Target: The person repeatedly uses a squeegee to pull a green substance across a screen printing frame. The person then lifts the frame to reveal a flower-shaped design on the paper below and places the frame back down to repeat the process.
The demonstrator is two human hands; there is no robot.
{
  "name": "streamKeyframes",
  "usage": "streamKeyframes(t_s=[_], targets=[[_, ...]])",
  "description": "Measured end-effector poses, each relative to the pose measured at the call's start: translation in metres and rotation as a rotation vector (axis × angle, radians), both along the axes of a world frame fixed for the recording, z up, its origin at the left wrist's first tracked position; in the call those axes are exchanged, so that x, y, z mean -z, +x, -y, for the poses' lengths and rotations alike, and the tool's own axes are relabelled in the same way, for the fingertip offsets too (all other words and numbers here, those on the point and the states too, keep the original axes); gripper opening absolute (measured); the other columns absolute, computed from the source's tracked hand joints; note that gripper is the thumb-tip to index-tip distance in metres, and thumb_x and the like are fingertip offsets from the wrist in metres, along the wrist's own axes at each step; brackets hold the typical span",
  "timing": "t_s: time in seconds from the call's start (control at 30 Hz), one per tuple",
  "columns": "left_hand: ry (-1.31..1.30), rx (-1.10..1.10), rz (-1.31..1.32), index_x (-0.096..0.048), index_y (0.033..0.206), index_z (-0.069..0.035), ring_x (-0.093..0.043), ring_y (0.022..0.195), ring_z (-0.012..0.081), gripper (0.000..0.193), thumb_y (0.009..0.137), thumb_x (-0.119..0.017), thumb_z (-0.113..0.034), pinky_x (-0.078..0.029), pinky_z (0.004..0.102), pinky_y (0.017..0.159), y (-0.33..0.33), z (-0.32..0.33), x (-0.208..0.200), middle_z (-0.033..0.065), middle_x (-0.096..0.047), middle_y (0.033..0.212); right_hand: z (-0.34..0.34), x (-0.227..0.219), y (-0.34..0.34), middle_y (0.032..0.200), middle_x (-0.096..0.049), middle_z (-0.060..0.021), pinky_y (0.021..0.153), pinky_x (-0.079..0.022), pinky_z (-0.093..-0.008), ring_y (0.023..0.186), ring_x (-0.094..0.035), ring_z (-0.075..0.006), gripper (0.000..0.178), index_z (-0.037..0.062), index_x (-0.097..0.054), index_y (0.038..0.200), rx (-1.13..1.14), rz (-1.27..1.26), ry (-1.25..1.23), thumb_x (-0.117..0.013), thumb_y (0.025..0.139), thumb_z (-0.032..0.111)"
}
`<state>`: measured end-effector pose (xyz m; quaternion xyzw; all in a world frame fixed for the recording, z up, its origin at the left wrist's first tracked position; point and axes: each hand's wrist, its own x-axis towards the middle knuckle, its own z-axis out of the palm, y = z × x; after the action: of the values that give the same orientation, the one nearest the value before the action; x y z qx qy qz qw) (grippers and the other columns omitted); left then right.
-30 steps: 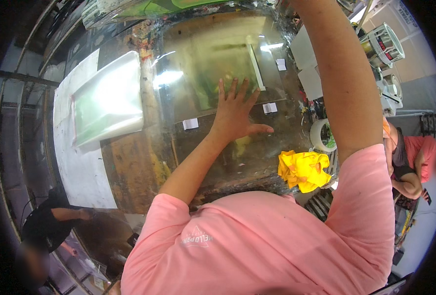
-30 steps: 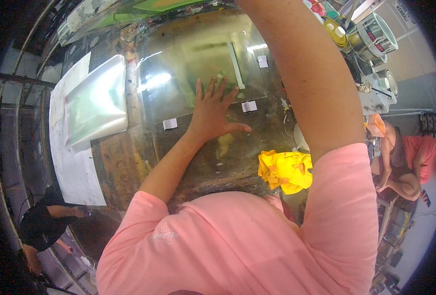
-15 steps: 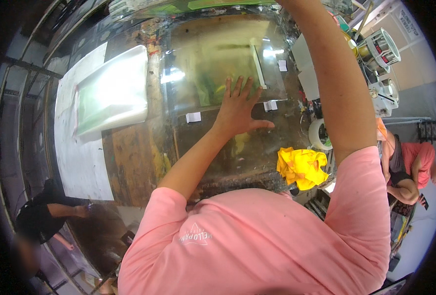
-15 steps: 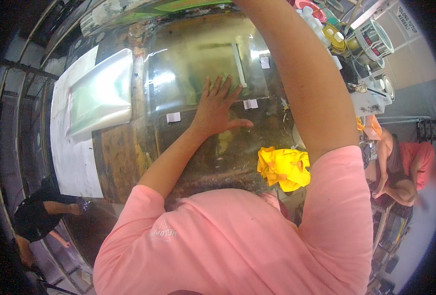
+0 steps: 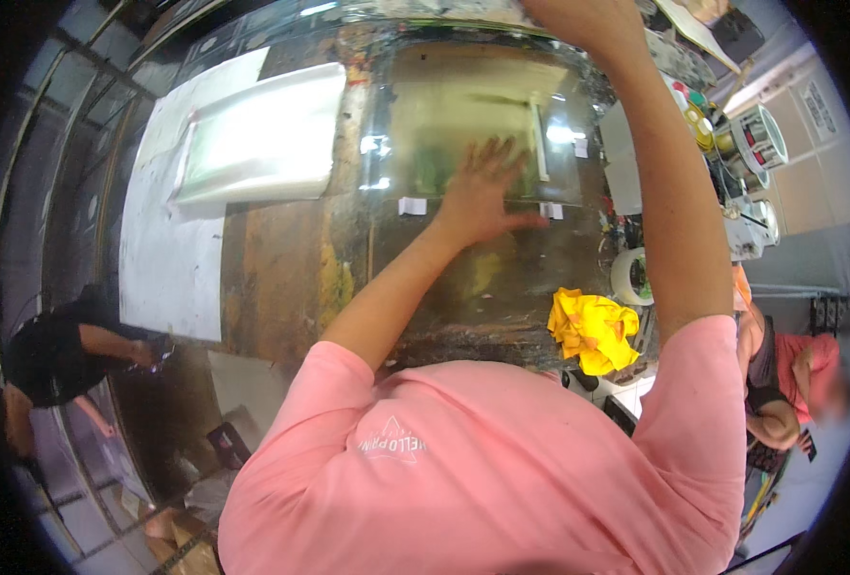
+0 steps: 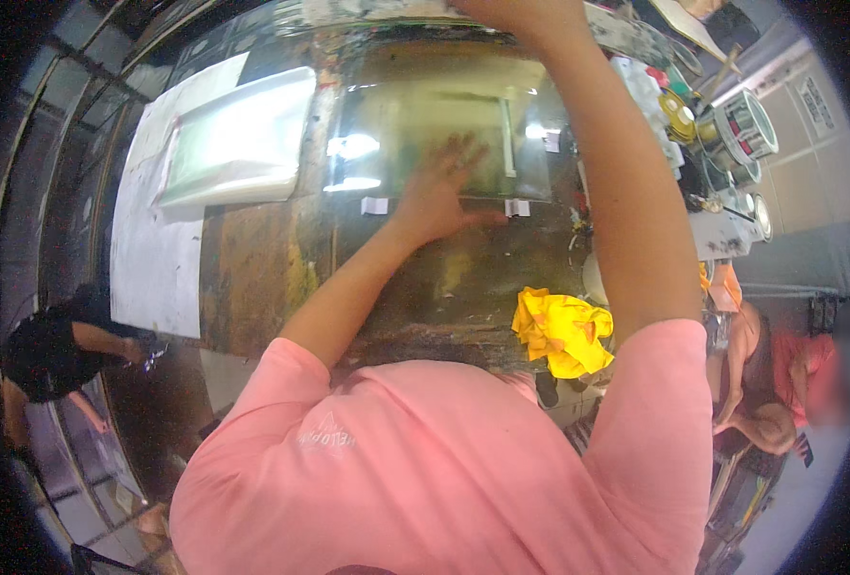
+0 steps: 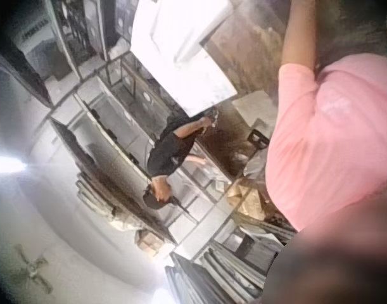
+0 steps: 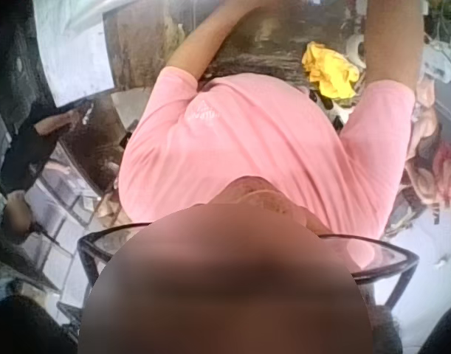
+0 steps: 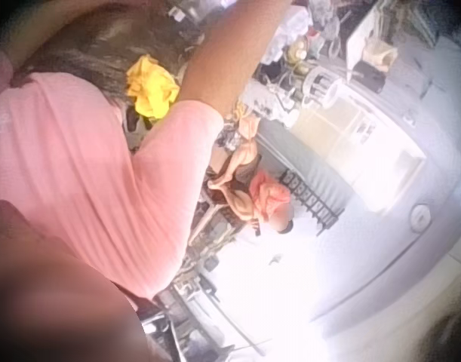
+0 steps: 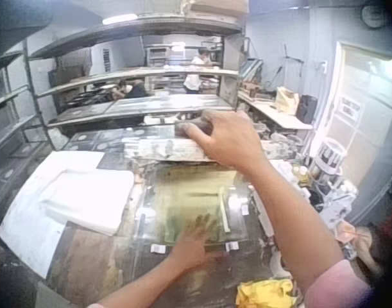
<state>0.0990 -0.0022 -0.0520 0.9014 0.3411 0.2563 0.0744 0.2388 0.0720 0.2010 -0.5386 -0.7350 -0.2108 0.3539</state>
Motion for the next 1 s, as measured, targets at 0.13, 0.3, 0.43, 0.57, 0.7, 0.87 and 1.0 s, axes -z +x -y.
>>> streamKeyframes(t_s=[0.13, 0.3, 0.43, 0.57, 0.7, 0.87, 1.0], targets=[[-0.585, -0.274, 0.819, -0.049, 0.152, 0.000, -0.068, 0.120, 0.0281, 0.095, 0.080, -0.094, -0.041, -0.055, 0.0407, 0.101, -0.071, -0.020, -0.064, 0.0168, -0.067, 0.136, 0.022, 0.026, 0.001, 0.086, -0.073, -0.0205, 0.087, -0.047, -0.0511, 0.088, -0.070, -0.0386, 0.053, 0.0033, -0.072, 0.102, 0.054, 0.033, -0.090, -0.062, 0.098, 0.055], [-0.623, -0.252, 0.764, -0.053, 0.148, 0.006, -0.072, 0.110, 0.0283, 0.106, 0.068, -0.100, -0.046, -0.059, 0.0391, 0.092, -0.126, -0.014, -0.082, 0.0200, -0.073, 0.121, 0.073, 0.103, 0.001, 0.098, -0.070, -0.0174, 0.090, -0.049, -0.0490, 0.094, -0.066, -0.0380, 0.054, 0.0085, -0.069, 0.133, -0.029, 0.207, -0.244, -0.061, 0.102, 0.052], [-0.549, -0.441, 0.418, -0.060, 0.146, 0.000, -0.067, 0.113, 0.0318, 0.110, 0.062, -0.098, -0.060, -0.049, 0.0478, 0.102, -0.125, 0.018, -0.025, 0.0151, -0.070, 0.117, 0.085, 0.142, 0.024, 0.095, -0.073, -0.0180, 0.084, -0.054, -0.0518, 0.093, -0.069, -0.0388, 0.043, 0.0121, -0.079, 0.107, -0.217, 0.128, -0.715, -0.060, 0.103, 0.051], [-0.220, -0.588, 0.051, -0.069, 0.137, -0.003, -0.056, 0.117, 0.0338, 0.108, 0.057, -0.094, -0.071, -0.036, 0.0487, 0.105, -0.129, 0.028, 0.016, 0.0138, -0.063, 0.116, 0.113, 0.187, 0.016, 0.095, -0.074, -0.0160, 0.081, -0.056, -0.0492, 0.092, -0.071, -0.0364, 0.043, 0.0105, -0.076, 0.113, -0.247, -0.024, -0.861, -0.065, 0.100, 0.051], [-0.225, -0.570, 0.038, -0.069, 0.138, -0.006, -0.052, 0.120, 0.0318, 0.109, 0.056, -0.092, -0.073, -0.031, 0.0475, 0.106, -0.134, 0.025, 0.027, 0.0126, -0.061, 0.119, 0.132, 0.219, 0.004, 0.105, -0.071, -0.0081, 0.078, -0.057, -0.0440, 0.094, -0.068, -0.0314, 0.043, 0.0139, -0.075, 0.120, -0.156, 0.049, -0.623, -0.075, 0.093, 0.047], [-0.275, -0.546, 0.070, -0.068, 0.142, -0.009, -0.053, 0.117, 0.0296, 0.111, 0.053, -0.094, -0.069, -0.032, 0.0460, 0.105, -0.135, 0.023, 0.029, 0.0096, -0.059, 0.114, 0.078, 0.246, 0.014, 0.106, -0.071, -0.0076, 0.076, -0.058, -0.0443, 0.093, -0.068, -0.0299, 0.042, 0.0149, -0.075, 0.120, -0.165, 0.077, -0.489, -0.075, 0.092, 0.046], [-0.247, -0.539, 0.103, -0.066, 0.146, -0.010, -0.053, 0.114, 0.0282, 0.114, 0.051, -0.096, -0.066, -0.032, 0.0452, 0.104, -0.136, 0.022, 0.029, 0.0074, -0.058, 0.111, -0.039, 0.253, 0.029, 0.111, -0.072, -0.0060, 0.079, -0.060, -0.0447, 0.098, -0.070, -0.0290, 0.047, 0.0186, -0.078, 0.122, -0.036, 0.169, -0.494, -0.067, 0.097, 0.057]])
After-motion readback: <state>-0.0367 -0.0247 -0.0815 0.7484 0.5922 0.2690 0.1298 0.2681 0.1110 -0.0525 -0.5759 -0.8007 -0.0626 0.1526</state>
